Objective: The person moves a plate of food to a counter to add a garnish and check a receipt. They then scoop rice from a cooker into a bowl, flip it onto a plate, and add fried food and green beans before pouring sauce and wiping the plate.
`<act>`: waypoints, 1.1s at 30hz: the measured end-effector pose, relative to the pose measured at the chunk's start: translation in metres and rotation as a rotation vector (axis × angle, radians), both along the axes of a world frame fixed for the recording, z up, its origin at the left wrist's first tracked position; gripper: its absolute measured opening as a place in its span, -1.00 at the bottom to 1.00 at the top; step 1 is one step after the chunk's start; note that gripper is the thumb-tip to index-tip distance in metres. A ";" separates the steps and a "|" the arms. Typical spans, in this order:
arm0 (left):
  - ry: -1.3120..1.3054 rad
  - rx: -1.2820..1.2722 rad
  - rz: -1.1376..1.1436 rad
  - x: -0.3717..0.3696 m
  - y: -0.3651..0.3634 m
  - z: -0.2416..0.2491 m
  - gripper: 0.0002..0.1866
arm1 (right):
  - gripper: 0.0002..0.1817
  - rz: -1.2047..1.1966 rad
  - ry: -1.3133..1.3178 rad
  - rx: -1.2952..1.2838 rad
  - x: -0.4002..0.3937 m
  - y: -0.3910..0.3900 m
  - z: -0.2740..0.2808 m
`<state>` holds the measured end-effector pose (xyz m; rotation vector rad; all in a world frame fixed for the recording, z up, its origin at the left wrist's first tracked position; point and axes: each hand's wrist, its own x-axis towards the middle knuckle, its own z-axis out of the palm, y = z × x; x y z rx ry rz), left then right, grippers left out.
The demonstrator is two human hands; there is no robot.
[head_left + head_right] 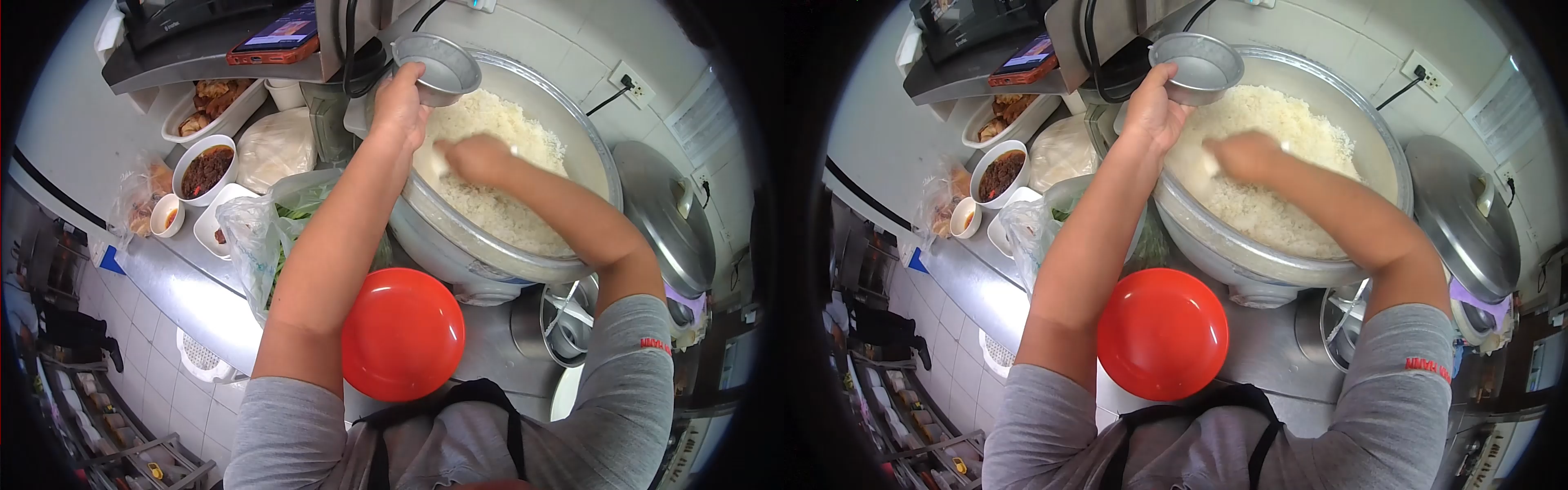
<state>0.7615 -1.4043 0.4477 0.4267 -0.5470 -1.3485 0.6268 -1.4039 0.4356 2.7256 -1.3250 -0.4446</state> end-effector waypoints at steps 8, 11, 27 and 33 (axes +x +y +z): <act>-0.062 0.075 0.010 -0.004 0.003 -0.004 -0.66 | -0.75 0.083 -0.056 0.176 -0.045 0.052 0.011; -0.072 0.073 0.009 -0.004 0.001 -0.008 -0.63 | -0.73 0.121 -0.243 0.251 -0.079 0.054 0.001; -0.414 0.235 -0.118 -0.005 -0.021 -0.036 -0.32 | -0.71 -0.446 -0.895 0.189 -0.097 0.023 0.095; -0.314 0.192 -0.096 -0.012 0.006 -0.016 -0.45 | -0.60 -0.354 -0.638 -0.375 -0.044 0.005 0.062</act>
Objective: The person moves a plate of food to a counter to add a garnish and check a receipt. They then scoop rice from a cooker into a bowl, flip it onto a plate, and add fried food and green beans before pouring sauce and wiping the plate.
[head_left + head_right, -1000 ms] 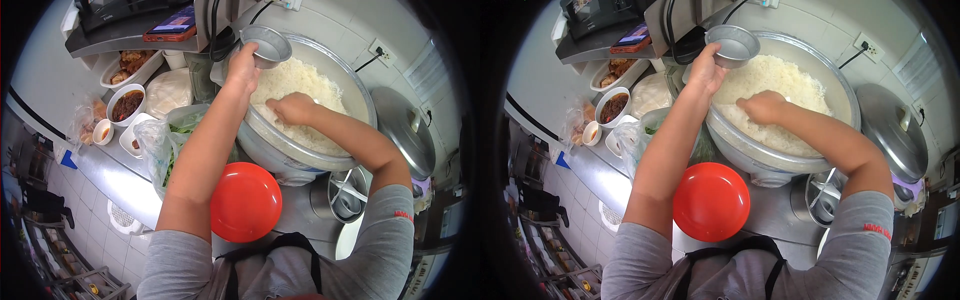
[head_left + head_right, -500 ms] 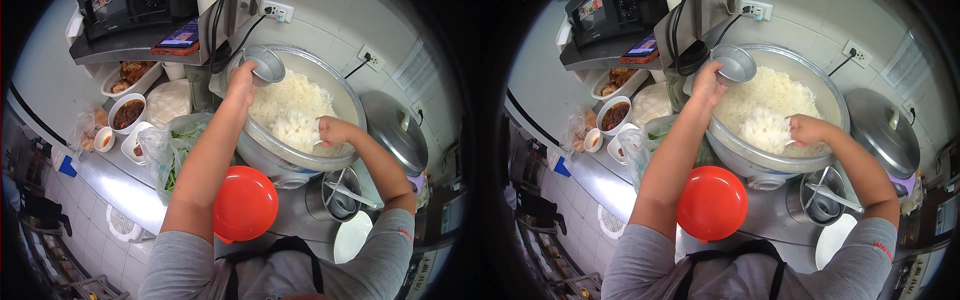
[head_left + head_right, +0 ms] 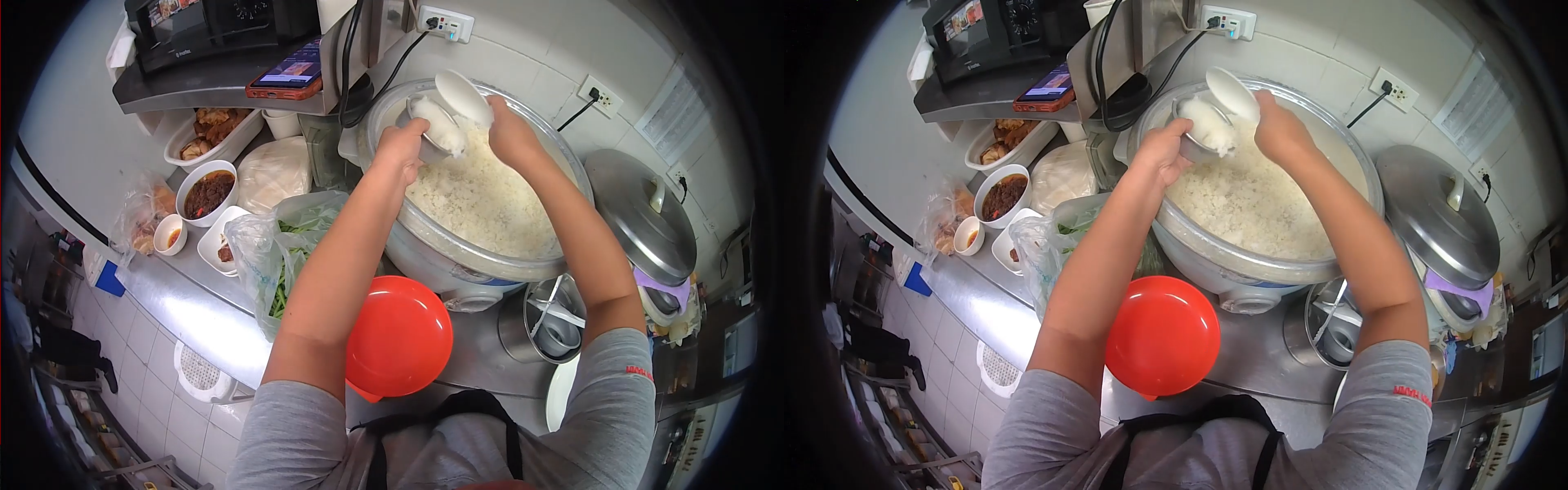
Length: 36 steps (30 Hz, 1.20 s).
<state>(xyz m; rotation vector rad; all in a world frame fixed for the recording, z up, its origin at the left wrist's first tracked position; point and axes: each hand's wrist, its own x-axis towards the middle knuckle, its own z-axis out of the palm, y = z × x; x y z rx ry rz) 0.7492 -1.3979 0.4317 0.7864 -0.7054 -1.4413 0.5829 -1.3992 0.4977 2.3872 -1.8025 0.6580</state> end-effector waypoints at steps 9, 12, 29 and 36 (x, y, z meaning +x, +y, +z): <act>0.248 -0.029 0.106 0.003 -0.003 0.001 -0.52 | -0.65 -0.165 0.537 0.089 -0.017 -0.112 -0.063; 0.281 -0.068 0.067 0.004 0.000 0.004 -0.51 | -0.61 -0.067 0.639 0.128 -0.019 -0.108 -0.063; 0.130 -0.049 0.107 0.004 -0.006 0.002 -0.64 | -0.61 0.445 0.431 0.544 0.005 0.048 -0.060; 0.106 -0.050 0.096 0.005 -0.007 0.001 -0.62 | -0.65 0.282 -0.203 1.120 -0.057 0.052 -0.034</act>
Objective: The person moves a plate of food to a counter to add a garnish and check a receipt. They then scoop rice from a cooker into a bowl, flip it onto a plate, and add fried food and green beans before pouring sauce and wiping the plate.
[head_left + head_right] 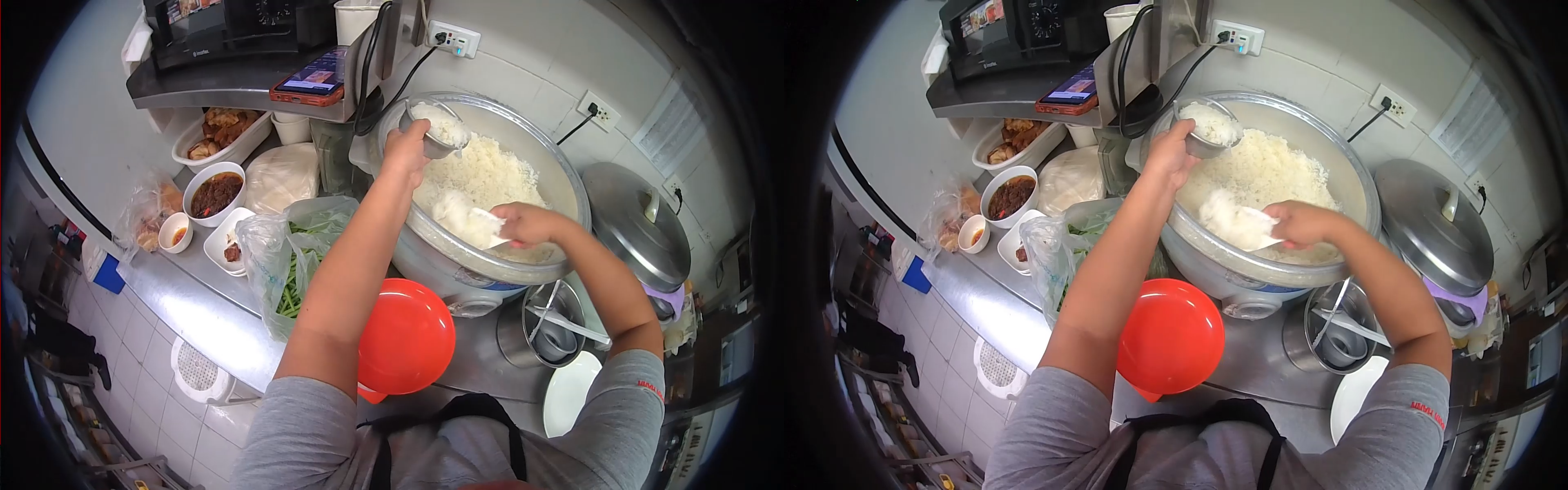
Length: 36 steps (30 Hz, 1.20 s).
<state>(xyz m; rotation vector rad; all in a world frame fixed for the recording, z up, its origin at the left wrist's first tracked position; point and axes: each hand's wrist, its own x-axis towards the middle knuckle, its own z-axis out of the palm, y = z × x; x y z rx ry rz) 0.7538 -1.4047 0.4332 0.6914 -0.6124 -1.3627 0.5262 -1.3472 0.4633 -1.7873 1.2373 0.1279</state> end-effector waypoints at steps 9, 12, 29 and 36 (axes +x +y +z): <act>-0.075 -0.068 -0.088 0.001 -0.007 -0.011 -0.45 | -0.59 -0.396 -0.260 -0.435 -0.021 -0.017 0.062; -0.047 -0.068 -0.173 -0.003 -0.001 -0.008 -0.47 | -0.57 -0.449 -0.327 -0.633 0.010 -0.030 0.041; -0.121 0.002 -0.219 -0.002 0.005 -0.002 -0.54 | -0.45 0.087 0.312 -1.315 0.034 -0.013 0.045; 0.097 -0.161 -0.180 -0.007 0.024 0.009 -0.63 | -0.47 -0.394 -0.283 -1.228 0.013 -0.008 0.038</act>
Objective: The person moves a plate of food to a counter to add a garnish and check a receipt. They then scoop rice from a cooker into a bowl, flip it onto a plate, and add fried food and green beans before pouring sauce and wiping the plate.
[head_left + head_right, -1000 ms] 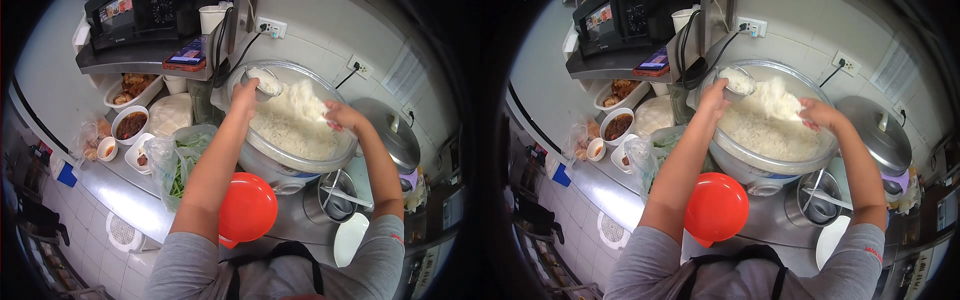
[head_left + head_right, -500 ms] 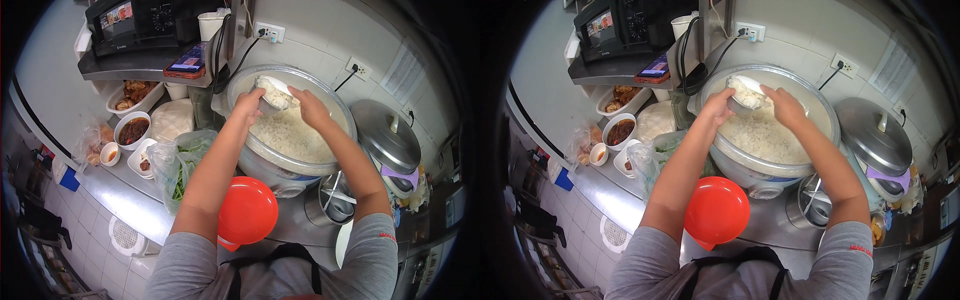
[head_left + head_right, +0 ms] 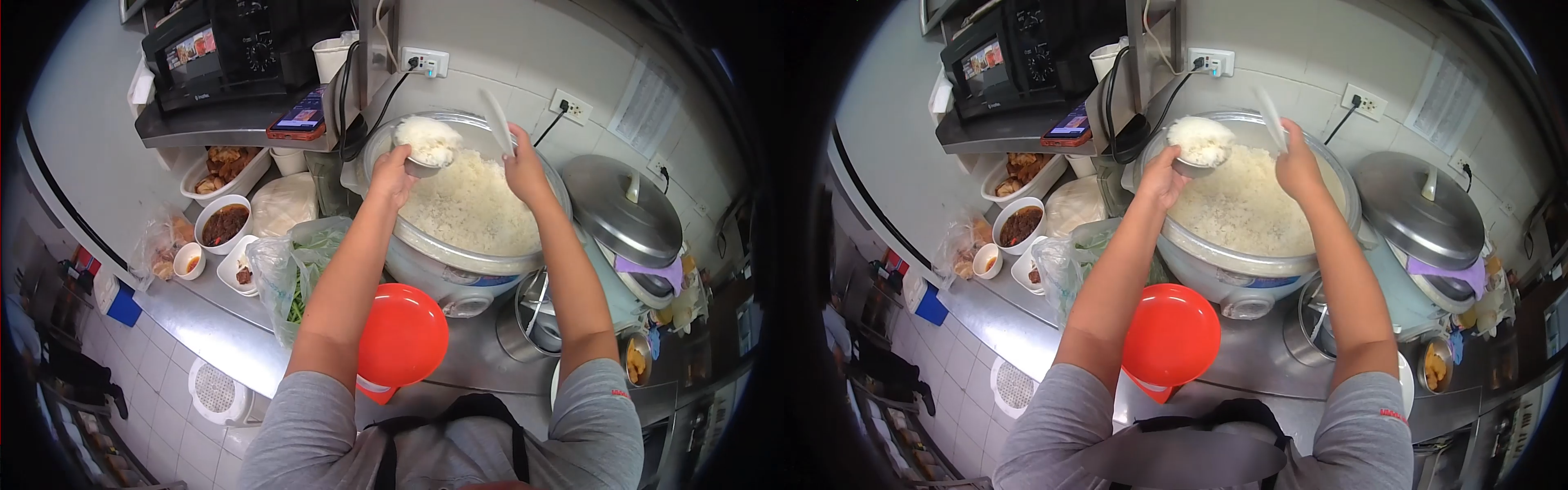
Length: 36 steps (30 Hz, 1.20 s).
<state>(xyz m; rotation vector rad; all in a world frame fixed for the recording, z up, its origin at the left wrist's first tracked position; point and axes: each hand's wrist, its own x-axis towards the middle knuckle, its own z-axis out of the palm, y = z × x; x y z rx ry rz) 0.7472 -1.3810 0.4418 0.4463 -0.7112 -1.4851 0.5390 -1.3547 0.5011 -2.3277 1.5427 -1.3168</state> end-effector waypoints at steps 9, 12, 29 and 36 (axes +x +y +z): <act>-0.157 -0.050 0.106 -0.048 0.059 0.006 -0.63 | -0.39 -0.237 0.243 0.190 0.038 0.062 -0.019; -0.229 0.001 -0.011 -0.045 0.060 0.002 -0.61 | -0.42 -0.237 0.430 0.357 0.032 0.097 -0.007; -0.315 -0.014 -0.375 -0.077 0.075 0.010 -0.58 | -0.49 -0.048 0.366 -0.029 -0.085 0.098 0.016; -0.332 0.008 -0.343 -0.076 0.075 0.007 -0.64 | -0.48 -0.142 0.648 0.225 -0.058 0.138 0.027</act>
